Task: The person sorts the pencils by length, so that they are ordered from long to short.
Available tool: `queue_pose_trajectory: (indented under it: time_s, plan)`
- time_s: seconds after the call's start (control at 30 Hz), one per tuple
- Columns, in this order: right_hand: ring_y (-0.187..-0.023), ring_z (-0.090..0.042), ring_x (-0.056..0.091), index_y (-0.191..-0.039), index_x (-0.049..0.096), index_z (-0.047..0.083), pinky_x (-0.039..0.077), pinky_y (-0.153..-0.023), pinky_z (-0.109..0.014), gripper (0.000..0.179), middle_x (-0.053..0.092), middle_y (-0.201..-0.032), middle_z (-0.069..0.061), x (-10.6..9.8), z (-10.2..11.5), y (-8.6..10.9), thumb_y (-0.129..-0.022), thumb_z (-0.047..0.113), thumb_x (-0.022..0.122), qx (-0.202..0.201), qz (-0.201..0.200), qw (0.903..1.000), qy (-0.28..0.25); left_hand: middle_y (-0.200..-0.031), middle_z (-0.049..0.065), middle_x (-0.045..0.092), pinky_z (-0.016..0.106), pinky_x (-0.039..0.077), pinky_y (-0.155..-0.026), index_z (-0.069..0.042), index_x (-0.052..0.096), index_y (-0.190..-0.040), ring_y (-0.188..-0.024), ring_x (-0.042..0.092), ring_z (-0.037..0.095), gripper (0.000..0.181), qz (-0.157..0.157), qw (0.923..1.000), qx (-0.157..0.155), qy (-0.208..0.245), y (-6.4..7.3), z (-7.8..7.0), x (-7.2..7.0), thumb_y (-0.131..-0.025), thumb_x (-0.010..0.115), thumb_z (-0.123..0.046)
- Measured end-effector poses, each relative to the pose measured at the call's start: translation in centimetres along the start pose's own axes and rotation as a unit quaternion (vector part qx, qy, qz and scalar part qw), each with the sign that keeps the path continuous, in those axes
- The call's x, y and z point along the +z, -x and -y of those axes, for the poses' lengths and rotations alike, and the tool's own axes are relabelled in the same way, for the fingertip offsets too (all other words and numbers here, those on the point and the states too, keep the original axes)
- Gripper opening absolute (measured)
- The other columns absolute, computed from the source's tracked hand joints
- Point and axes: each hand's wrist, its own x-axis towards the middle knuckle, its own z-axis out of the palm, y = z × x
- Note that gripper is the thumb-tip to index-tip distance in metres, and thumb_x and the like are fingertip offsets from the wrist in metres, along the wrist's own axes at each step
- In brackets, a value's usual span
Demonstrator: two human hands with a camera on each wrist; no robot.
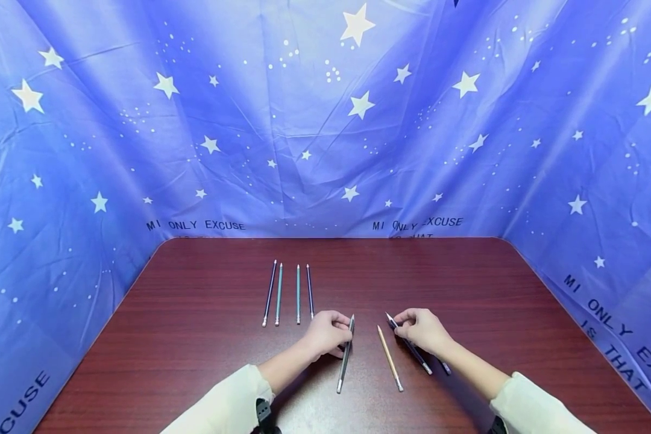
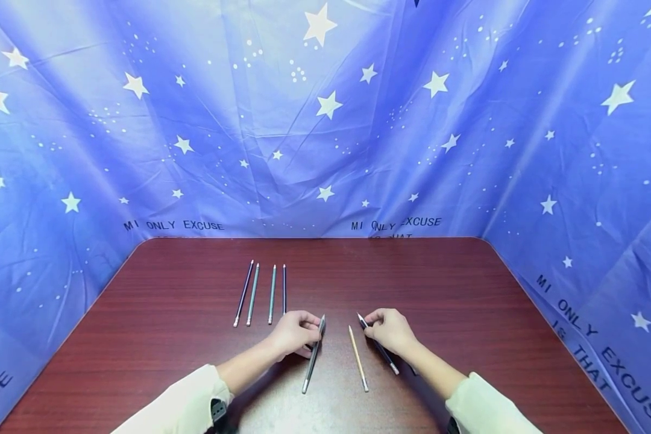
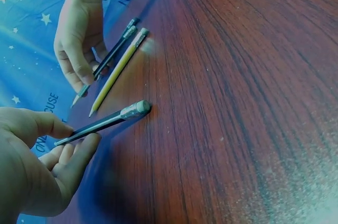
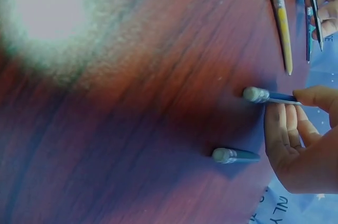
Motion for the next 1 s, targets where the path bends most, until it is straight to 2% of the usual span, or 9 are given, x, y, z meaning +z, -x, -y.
queue_pose_trajectory:
  time_s: [0.23,0.33,0.43,0.67,0.9,1.0]
  plan:
    - [-0.058,-0.010,0.053,-0.101,0.064,-0.006,0.053,-0.050,-0.026,0.025,0.061,-0.072,-0.002,-0.1,0.4,-0.4,-0.078,0.003,0.065,0.022,0.010,0.9981,-0.058,-0.086,0.015,0.065,0.033,0.060,-0.053,0.008,0.059,-0.101,-0.058,0.061,0.014,0.029,-0.006,0.9998,0.001,0.021,0.4,-0.4,-0.5,-0.073,0.058,0.006]
    - [-0.058,-0.011,0.053,-0.103,0.063,-0.007,0.056,-0.051,-0.028,0.025,0.064,-0.074,-0.003,-0.1,0.7,-0.4,-0.080,0.003,0.065,0.034,0.017,0.9963,-0.077,-0.087,0.015,0.064,0.033,0.060,-0.055,0.009,0.058,-0.103,-0.060,0.060,0.015,0.030,-0.011,0.9994,0.003,0.034,0.4,-0.5,-0.7,-0.073,0.057,0.006]
    - [-0.057,-0.012,0.055,-0.105,0.062,-0.008,0.056,-0.052,-0.030,0.027,0.066,-0.076,-0.005,-0.1,1.1,-0.5,-0.081,0.004,0.066,0.040,0.020,0.9945,-0.095,-0.085,0.011,0.063,0.032,0.060,-0.056,0.008,0.058,-0.104,-0.062,0.060,0.015,0.031,-0.019,0.9986,0.001,0.049,0.4,-0.6,-0.8,-0.073,0.058,0.006]
    - [-0.058,-0.012,0.058,-0.107,0.061,-0.007,0.058,-0.053,-0.031,0.029,0.066,-0.077,-0.005,-0.1,2.0,-0.5,-0.082,0.008,0.064,0.048,0.029,0.9882,-0.142,-0.087,0.010,0.063,0.032,0.060,-0.056,0.008,0.058,-0.108,-0.064,0.061,0.016,0.034,-0.036,0.9957,-0.005,0.085,0.4,-0.6,-1.0,-0.075,0.063,0.005]
    - [-0.062,-0.012,0.060,-0.112,0.057,-0.008,0.058,-0.056,-0.030,0.035,0.064,-0.075,-0.002,0.3,2.5,-0.3,-0.084,0.011,0.064,0.048,0.054,0.9804,-0.183,-0.096,0.018,0.063,0.032,0.060,-0.058,0.009,0.055,-0.113,-0.064,0.061,0.015,0.035,-0.043,0.9944,-0.006,0.097,0.4,-0.6,-0.8,-0.078,0.061,0.004]
    - [-0.061,-0.012,0.059,-0.112,0.057,-0.008,0.058,-0.055,-0.029,0.035,0.064,-0.075,-0.002,0.7,2.6,-0.4,-0.084,0.011,0.064,0.043,0.061,0.9785,-0.192,-0.095,0.017,0.063,0.032,0.060,-0.058,0.009,0.055,-0.115,-0.064,0.062,0.014,0.037,-0.044,0.9928,-0.007,0.111,0.2,-0.4,-0.8,-0.079,0.061,0.004]
